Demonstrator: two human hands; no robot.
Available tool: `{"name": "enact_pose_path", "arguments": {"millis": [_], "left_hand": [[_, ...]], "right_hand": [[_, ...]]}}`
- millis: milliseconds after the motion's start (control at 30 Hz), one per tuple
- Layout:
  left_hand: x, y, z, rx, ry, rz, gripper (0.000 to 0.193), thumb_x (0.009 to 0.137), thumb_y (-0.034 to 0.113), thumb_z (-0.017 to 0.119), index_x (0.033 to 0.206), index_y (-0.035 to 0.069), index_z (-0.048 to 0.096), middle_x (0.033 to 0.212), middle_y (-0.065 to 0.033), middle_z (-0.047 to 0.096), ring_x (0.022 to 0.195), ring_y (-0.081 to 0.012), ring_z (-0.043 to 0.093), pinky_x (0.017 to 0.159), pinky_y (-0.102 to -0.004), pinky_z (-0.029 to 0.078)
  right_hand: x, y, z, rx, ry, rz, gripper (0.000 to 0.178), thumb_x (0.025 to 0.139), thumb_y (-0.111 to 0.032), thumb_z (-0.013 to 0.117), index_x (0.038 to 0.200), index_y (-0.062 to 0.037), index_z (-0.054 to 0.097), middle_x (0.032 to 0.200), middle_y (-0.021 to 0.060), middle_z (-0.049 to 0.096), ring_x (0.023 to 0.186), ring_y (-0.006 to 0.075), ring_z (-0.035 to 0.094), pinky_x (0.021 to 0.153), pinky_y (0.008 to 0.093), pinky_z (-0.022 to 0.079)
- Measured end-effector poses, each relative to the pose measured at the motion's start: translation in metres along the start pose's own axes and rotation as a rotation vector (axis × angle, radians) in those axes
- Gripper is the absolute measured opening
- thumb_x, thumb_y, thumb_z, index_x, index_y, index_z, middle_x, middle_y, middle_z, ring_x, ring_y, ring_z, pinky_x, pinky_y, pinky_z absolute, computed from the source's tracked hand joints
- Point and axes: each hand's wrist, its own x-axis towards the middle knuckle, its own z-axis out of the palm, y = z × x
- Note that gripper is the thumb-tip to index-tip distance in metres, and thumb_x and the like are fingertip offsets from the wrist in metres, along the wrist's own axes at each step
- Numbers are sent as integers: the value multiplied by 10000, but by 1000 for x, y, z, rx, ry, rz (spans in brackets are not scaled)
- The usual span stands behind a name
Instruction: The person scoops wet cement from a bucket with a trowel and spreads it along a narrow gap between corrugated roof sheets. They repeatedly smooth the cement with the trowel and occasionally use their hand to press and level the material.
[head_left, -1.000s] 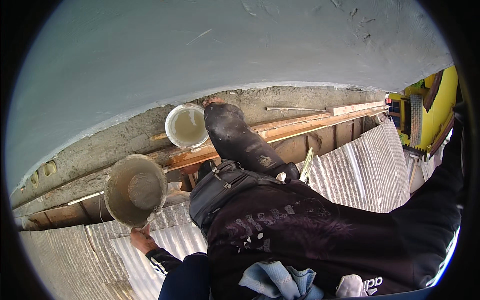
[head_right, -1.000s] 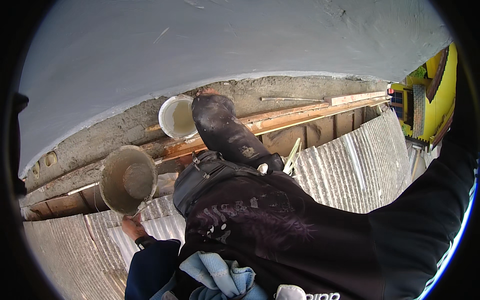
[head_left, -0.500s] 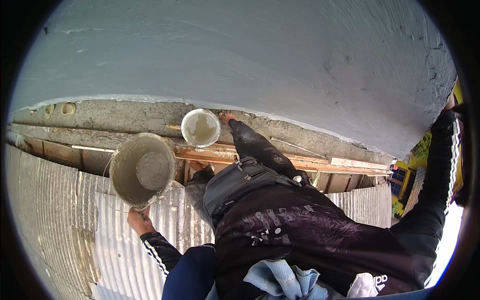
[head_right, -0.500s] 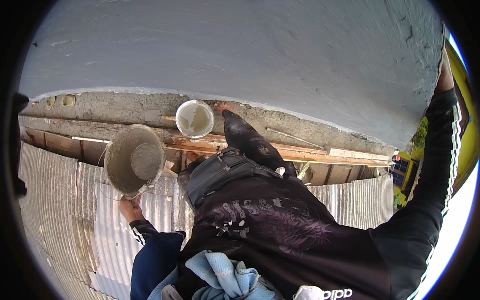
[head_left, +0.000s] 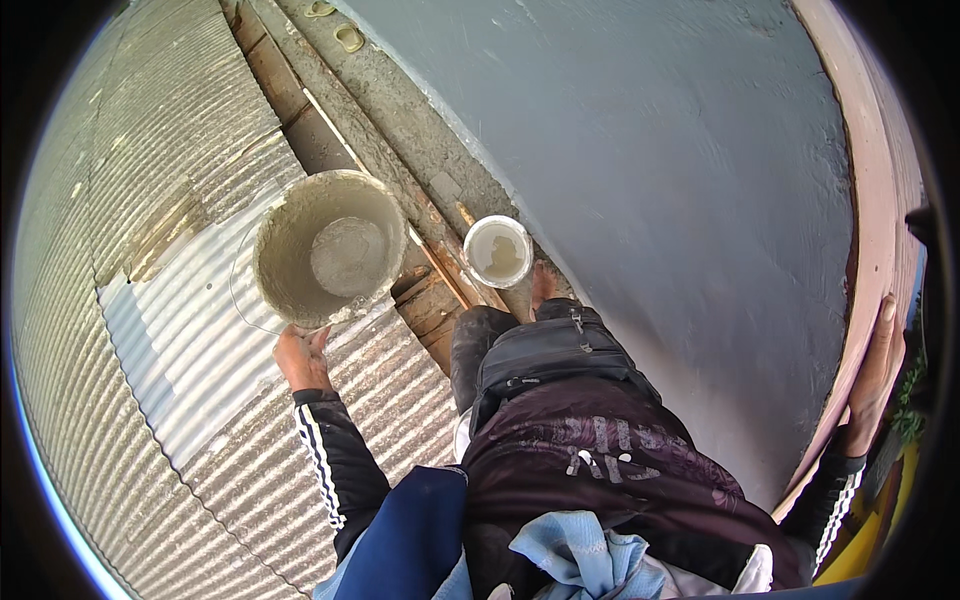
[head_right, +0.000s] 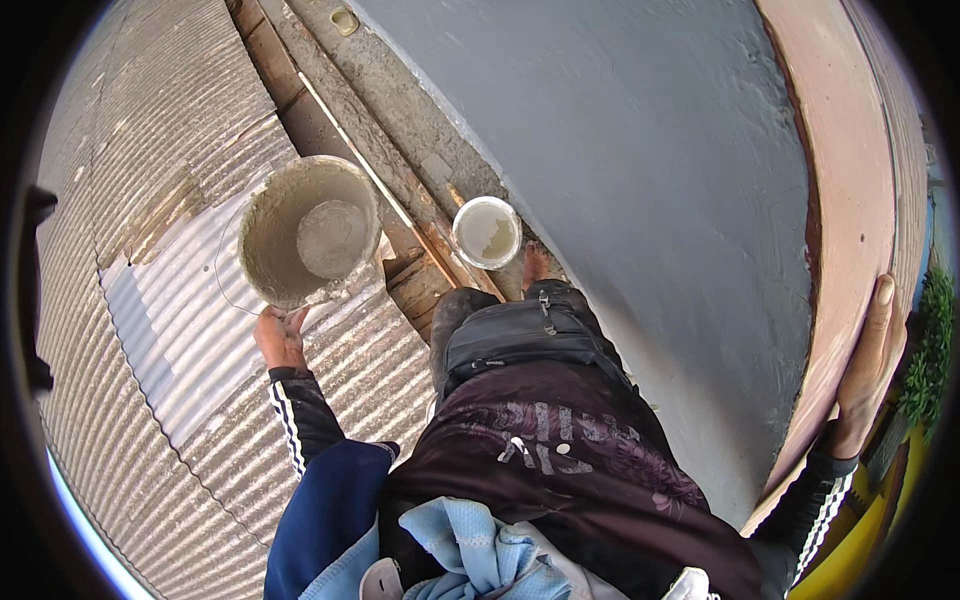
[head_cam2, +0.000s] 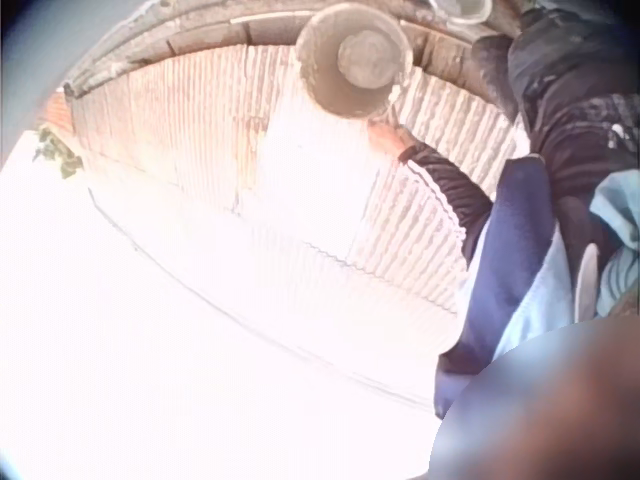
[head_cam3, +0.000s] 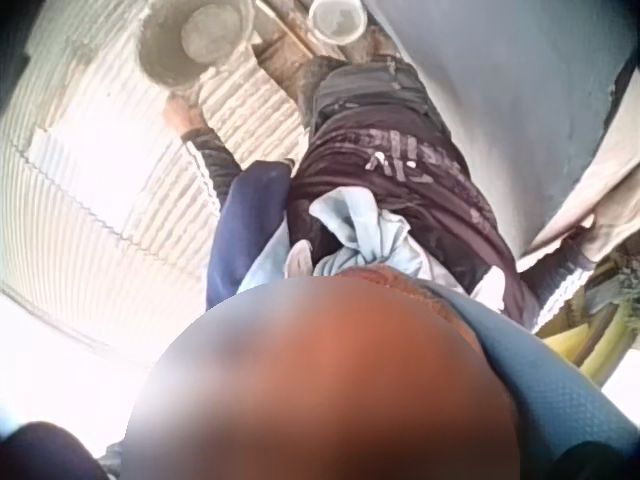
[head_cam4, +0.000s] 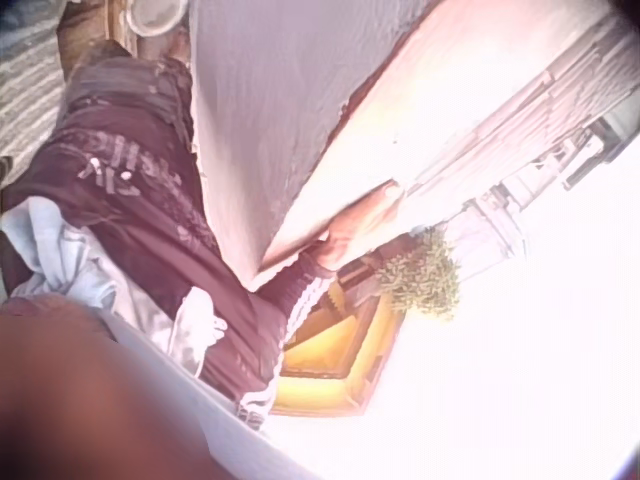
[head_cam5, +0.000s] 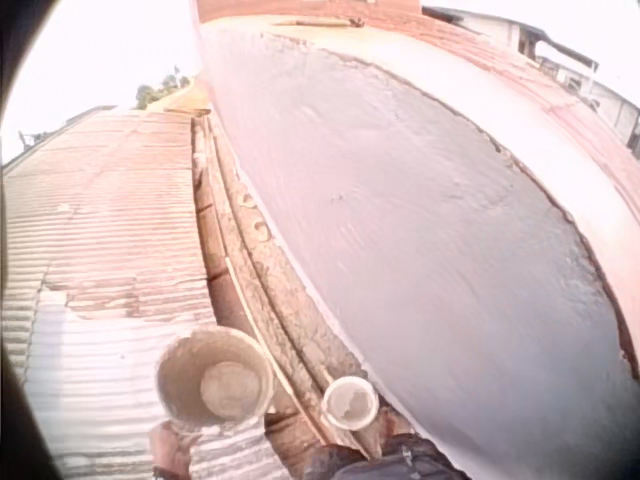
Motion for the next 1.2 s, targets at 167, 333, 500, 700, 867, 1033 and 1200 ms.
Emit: {"name": "enact_pose_path", "arguments": {"millis": [167,333,500,700,867,1033,1200], "left_hand": [[-40,-63,-13,-78,128,4,122,958,22,509,930,-90,473,959,-225,561,794,-402,699,755,-554,691],[-77,-137,-49,-156,234,-66,122,934,22,500,963,-97,490,1047,-265,578,820,-418,702,740,-572,672],[-139,-211,-125,-215,251,-179,275,903,36,487,1146,-93,504,1136,-245,600,899,-429,699,688,-569,662],[-238,-298,-194,-252,319,-227,315,908,49,505,1195,-80,526,1134,-232,621,821,-385,682,634,-539,650],[-316,-346,-240,-219,316,-206,331,938,73,503,1237,-57,559,1147,-220,627,822,-371,670,637,-533,629],[-369,-370,-258,-267,356,-225,286,942,93,513,1182,-53,567,1082,-209,630,731,-369,671,569,-537,606],[-399,-376,-264,-302,296,-259,254,936,81,496,1150,-35,569,1063,-205,626,822,-385,681,678,-575,636]], "right_hand": [[7,17,5,266,-30,85,758,1120,-609,407,1401,67,604,1191,168,703,1048,205,667,931,345,522],[11,33,5,261,-62,-60,779,1112,-631,413,1416,64,592,1223,164,686,1069,203,657,967,349,511],[14,55,-1,-7,17,-302,783,1105,-650,408,1448,29,591,1346,207,663,1206,255,655,1067,377,488],[30,77,9,47,-15,-508,924,1005,-785,453,1416,18,652,1282,306,693,1113,331,737,1044,443,530],[42,121,-1,226,-156,-680,928,1007,-762,456,1447,37,624,1388,310,639,1314,374,631,1184,469,411],[-4,188,-46,532,-444,-644,912,976,-725,503,1519,6,563,1522,248,573,1440,397,534,1238,516,353],[-77,247,-63,461,-535,-507,1117,830,-726,685,1600,39,425,1601,299,456,1540,402,395,1286,517,249]]}}
